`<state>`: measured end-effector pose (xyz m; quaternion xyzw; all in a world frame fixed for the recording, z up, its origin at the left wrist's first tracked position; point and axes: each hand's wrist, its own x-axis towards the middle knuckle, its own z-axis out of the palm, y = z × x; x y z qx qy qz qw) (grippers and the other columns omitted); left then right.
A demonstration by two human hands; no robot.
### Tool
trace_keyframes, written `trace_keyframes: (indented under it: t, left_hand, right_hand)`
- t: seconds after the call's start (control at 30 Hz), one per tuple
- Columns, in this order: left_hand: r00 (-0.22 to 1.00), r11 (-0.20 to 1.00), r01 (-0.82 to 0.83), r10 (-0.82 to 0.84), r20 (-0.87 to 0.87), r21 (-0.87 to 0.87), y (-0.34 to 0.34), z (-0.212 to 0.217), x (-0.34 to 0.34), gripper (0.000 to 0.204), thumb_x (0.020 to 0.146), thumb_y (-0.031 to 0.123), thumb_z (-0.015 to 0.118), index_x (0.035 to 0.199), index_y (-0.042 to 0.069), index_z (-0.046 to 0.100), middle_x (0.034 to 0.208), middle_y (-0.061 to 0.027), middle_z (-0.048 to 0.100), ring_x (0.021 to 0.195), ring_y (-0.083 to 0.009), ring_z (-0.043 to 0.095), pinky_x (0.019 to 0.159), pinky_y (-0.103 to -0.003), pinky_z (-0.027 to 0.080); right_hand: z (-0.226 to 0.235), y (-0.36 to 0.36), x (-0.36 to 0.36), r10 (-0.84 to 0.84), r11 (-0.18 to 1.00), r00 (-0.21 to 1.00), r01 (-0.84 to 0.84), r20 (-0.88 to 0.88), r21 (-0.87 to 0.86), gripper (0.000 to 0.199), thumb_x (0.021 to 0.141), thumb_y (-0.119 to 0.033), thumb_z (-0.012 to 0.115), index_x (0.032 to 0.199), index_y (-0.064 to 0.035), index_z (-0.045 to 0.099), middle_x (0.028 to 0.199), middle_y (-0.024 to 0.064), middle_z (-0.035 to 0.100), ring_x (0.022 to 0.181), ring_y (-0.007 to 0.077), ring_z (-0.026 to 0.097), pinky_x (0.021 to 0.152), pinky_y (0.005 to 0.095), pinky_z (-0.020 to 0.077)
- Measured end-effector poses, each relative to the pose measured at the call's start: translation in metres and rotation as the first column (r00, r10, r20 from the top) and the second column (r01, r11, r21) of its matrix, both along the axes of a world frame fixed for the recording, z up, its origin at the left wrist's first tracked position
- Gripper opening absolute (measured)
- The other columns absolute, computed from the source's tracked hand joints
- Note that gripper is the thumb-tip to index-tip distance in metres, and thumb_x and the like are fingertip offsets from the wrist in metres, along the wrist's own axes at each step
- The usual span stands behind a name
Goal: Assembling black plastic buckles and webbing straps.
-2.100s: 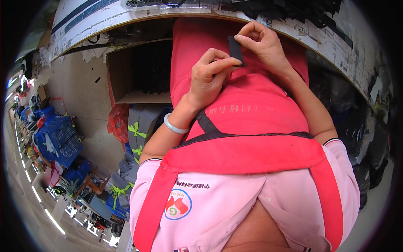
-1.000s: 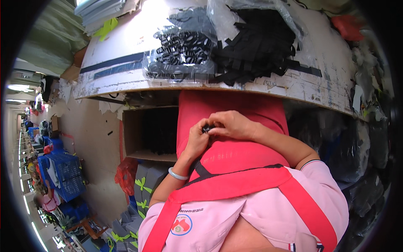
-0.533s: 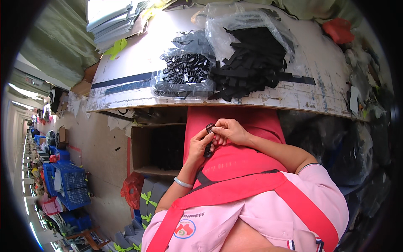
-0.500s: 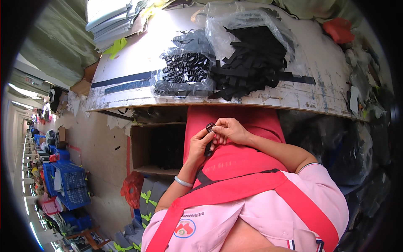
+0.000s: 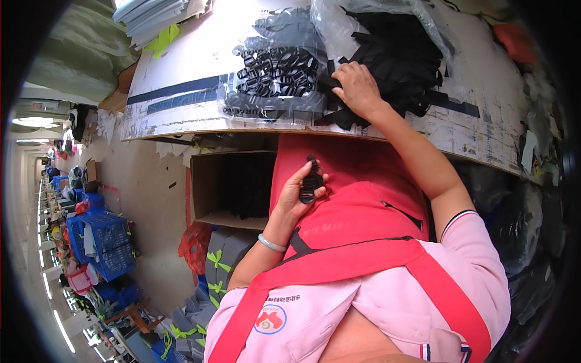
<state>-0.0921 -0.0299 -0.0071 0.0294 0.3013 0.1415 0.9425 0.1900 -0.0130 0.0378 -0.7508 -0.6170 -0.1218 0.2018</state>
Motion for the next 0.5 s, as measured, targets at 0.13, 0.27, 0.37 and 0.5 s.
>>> trace_keyframes:
  t: [0.13,0.27,0.37,0.5]
  left_hand:
    - [0.978,0.939,0.204,-0.185,-0.094,0.277,0.004,-0.003,0.003,0.032,0.097,0.036,0.054,0.091,0.005,0.056,0.076,-0.0095,0.059,0.051,-0.0119,0.05,0.04,-0.021,0.036]
    - [0.951,0.84,0.202,-0.046,-0.305,0.504,0.022,0.017,0.019,0.03,0.098,0.031,0.052,0.089,0.004,0.059,0.068,-0.0061,0.058,0.041,-0.0093,0.044,0.039,-0.019,0.033]
    - [0.934,0.672,0.225,0.058,-0.353,0.706,0.034,0.034,0.031,0.025,0.096,0.026,0.058,0.096,0.001,0.066,0.072,-0.0039,0.062,0.048,-0.0058,0.049,0.041,-0.019,0.035]
    - [0.94,0.606,0.174,0.132,-0.314,0.776,0.039,0.045,0.049,0.021,0.093,0.017,0.062,0.104,0.0,0.069,0.075,-0.002,0.065,0.054,-0.0027,0.052,0.043,-0.017,0.037]
  right_hand:
    - [0.001,0.001,0.003,0.066,0.996,0.996,-0.069,-0.066,-0.053,0.019,0.083,-0.021,0.067,0.095,-0.0071,0.066,0.094,0.0069,0.063,0.094,0.0266,0.057,0.086,0.0375,0.0436]
    - [0.031,-0.007,-0.015,0.181,0.964,0.975,-0.149,-0.128,0.222,0.02,0.09,-0.025,0.061,0.098,-0.0068,0.065,0.087,0.0076,0.065,0.08,0.0287,0.062,0.072,0.0369,0.0506]
    - [0.059,-0.03,-0.047,0.316,0.929,0.783,-0.139,-0.536,0.344,0.019,0.095,-0.022,0.057,0.097,-0.0027,0.059,0.065,0.0073,0.062,0.047,0.0238,0.056,0.048,0.0294,0.0478]
    - [0.045,-0.061,-0.072,-0.057,0.968,-0.059,-0.249,-0.997,-0.041,0.02,0.099,-0.024,0.053,0.09,-0.0056,0.056,0.063,0.0001,0.057,0.046,0.0037,0.049,0.042,0.0167,0.0388]
